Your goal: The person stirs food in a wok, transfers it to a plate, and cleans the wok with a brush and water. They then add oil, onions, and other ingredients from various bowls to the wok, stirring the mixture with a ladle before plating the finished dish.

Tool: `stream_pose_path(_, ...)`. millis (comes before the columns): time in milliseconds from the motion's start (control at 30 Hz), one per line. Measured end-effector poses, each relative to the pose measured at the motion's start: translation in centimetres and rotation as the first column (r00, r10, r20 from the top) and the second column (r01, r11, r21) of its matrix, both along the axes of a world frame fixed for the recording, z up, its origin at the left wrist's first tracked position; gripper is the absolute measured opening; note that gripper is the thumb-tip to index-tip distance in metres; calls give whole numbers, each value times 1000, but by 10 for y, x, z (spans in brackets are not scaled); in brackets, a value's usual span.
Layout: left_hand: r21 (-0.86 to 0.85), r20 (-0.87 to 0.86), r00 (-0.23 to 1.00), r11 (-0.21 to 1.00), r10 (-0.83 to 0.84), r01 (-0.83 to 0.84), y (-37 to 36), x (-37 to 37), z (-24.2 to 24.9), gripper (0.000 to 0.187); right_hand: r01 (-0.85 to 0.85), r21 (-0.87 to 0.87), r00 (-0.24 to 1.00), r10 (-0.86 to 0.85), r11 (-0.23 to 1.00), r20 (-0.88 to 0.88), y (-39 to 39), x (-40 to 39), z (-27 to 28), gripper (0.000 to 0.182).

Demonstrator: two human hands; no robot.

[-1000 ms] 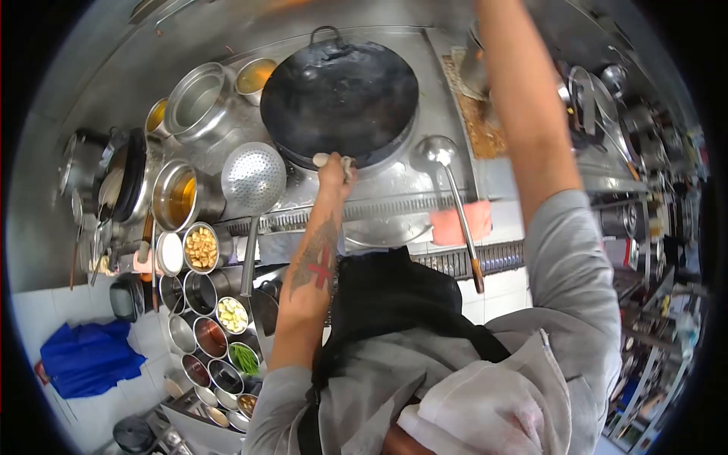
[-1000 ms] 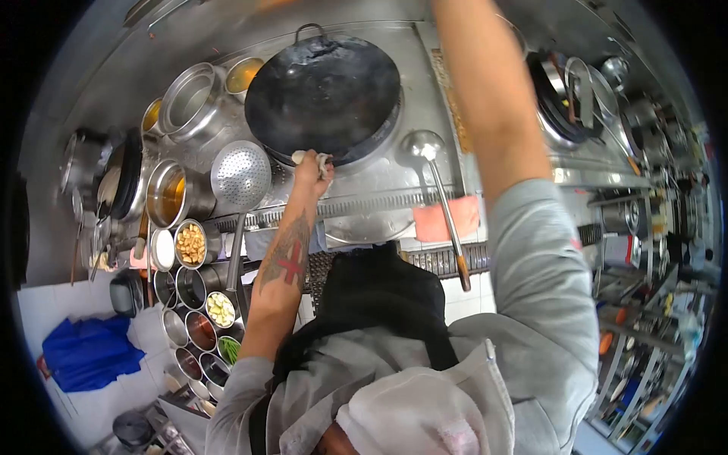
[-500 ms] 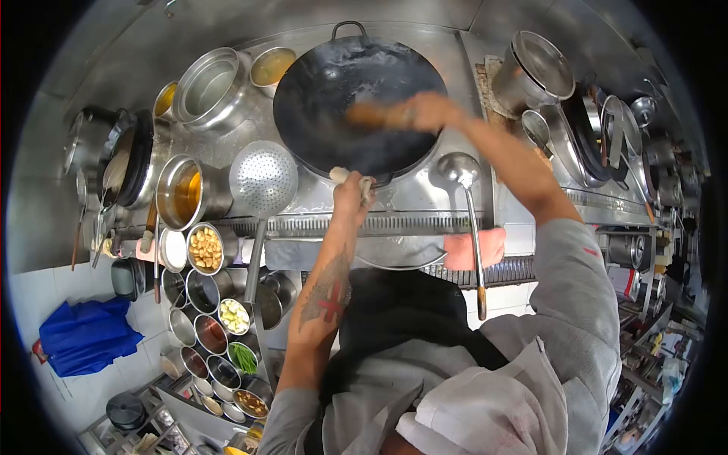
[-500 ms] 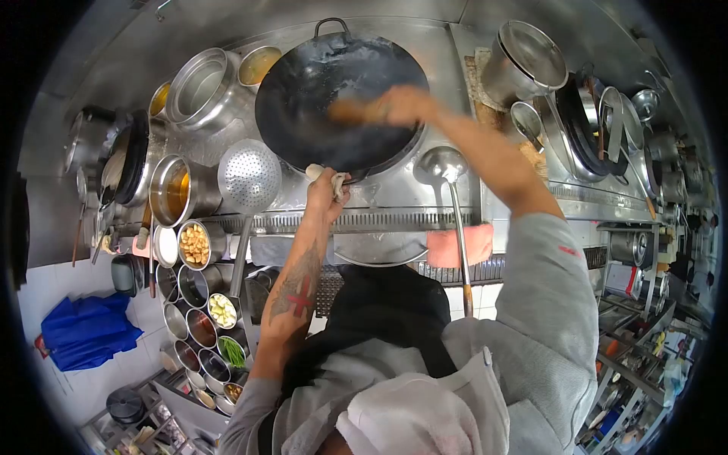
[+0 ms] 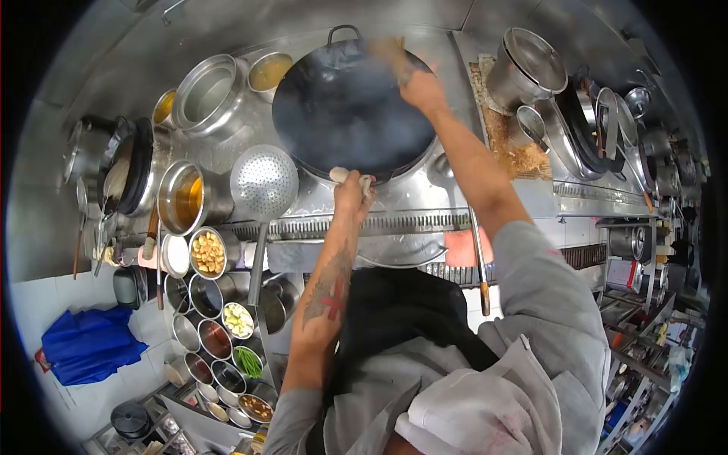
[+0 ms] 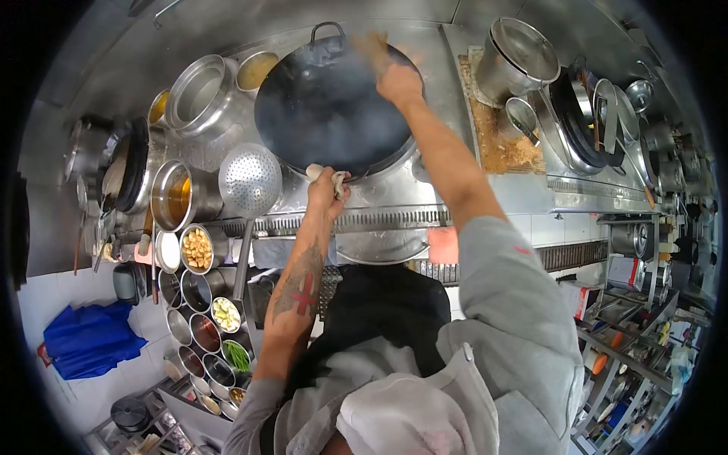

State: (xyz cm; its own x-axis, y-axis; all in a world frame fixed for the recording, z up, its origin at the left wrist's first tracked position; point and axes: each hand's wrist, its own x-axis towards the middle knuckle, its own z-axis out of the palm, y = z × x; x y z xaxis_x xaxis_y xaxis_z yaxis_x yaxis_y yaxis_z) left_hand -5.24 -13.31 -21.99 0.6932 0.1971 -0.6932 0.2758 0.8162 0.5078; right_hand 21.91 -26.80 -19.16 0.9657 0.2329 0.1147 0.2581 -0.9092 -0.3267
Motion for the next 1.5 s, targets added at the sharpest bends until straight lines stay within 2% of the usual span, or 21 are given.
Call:
stream_pose_path(100, 54, -36, 999, 998, -13, 15, 0, -2, -4, 15, 253, 400, 967, -237, 881, -90, 33, -23, 20, 39)
stream_pose_path(167, 10, 30, 997, 998, -68, 68, 8, 1, -16, 14, -198, 187, 813, 268, 962, -517, 58, -56, 21, 41)
stream_pose_path(200, 1, 48, 997, 998, -68, 68, 6, 5, -12, 14, -431, 77, 806, 422, 899, -416, 78, -67, -9, 44)
stream_pose_path(267, 49, 13, 999, 998, -42, 41, 5, 1, -6, 14, -534, 239, 642, 573, 811, -509, 57, -142, 81, 45)
stream_pose_path(333, 36, 24, 997, 996, -79, 78, 5, -1, -8, 13, -794, -31, 588, 754, 607, -293, -1, -86, 35, 48)
stream_pose_path(400, 14, 34, 996, 997, -76, 76, 5, 0, -8, 13, -373, -438, 927, 342, 818, -152, -35, -32, 72, 39)
stream_pose_path(533, 13, 32, 997, 998, -64, 63, 2, -4, -9, 15, 87, 47, 975, -76, 995, -211, 25, -7, 56, 36)
stream_pose_path(600, 28, 36, 996, 996, -83, 82, 5, 4, -7, 18, -391, -214, 876, 290, 895, -386, 63, -34, -8, 44)
stream_pose_path(667, 30, 33, 996, 996, -87, 86, 2, 4, -12, 19, -249, 298, 598, 388, 922, -701, 72, -129, 71, 48)
stream_pose_path(733, 43, 25, 995, 994, -98, 97, 3, 3, -23, 20, -686, 174, 605, 687, 707, -403, 26, -138, 62, 51)
stream_pose_path(833, 42, 47, 992, 992, -117, 115, 0, 11, -32, 24, -445, -253, 763, 215, 859, -610, -69, -99, 139, 46)
stream_pose_path(867, 6, 86, 985, 989, -147, 147, 1, 3, -27, 25, -352, -420, 924, 240, 836, -297, -90, -56, 118, 44)
stream_pose_path(1000, -106, 221, 966, 982, -131, 157, 28, -30, -26, 29, 151, -200, 988, -141, 968, 61, -97, -53, 130, 48)
stream_pose_path(1033, -147, 340, 925, 962, -170, 231, 50, -49, -46, 33, 139, 88, 988, -144, 986, 49, -108, -72, 117, 52)
stream_pose_path(1067, 120, 233, 964, 987, -129, 103, 57, -72, -49, 38, 117, 366, 989, -142, 923, 41, -120, -95, 105, 56)
stream_pose_path(1167, 549, 84, 996, 836, -23, -27, 85, -142, -56, 44, 2, 393, 987, -65, 919, 147, -173, -221, 61, 62)
stream_pose_path(1233, 867, -410, 911, 287, -52, 407, 101, -173, -75, 47, 263, 463, 950, -144, 846, -278, -197, -317, 44, 60)
stream_pose_path(1267, 860, -421, 905, 288, -64, 421, 93, -185, -91, 47, 361, 472, 872, -112, 804, -476, -204, -355, 42, 60)
stream_pose_path(1333, 726, -470, 871, -499, 143, 473, 83, -203, -108, 52, 356, 318, 853, -167, 879, -495, -215, -395, 18, 57)
stream_pose_path(1400, 739, -484, 867, -473, 122, 479, 83, -200, -105, 52, 256, 94, 869, -187, 962, -458, -207, -398, 10, 60)
stream_pose_path(1500, 746, -570, 818, -367, 80, 556, 89, -201, -120, 58, 313, 135, 857, -218, 940, -467, -194, -370, -43, 60)
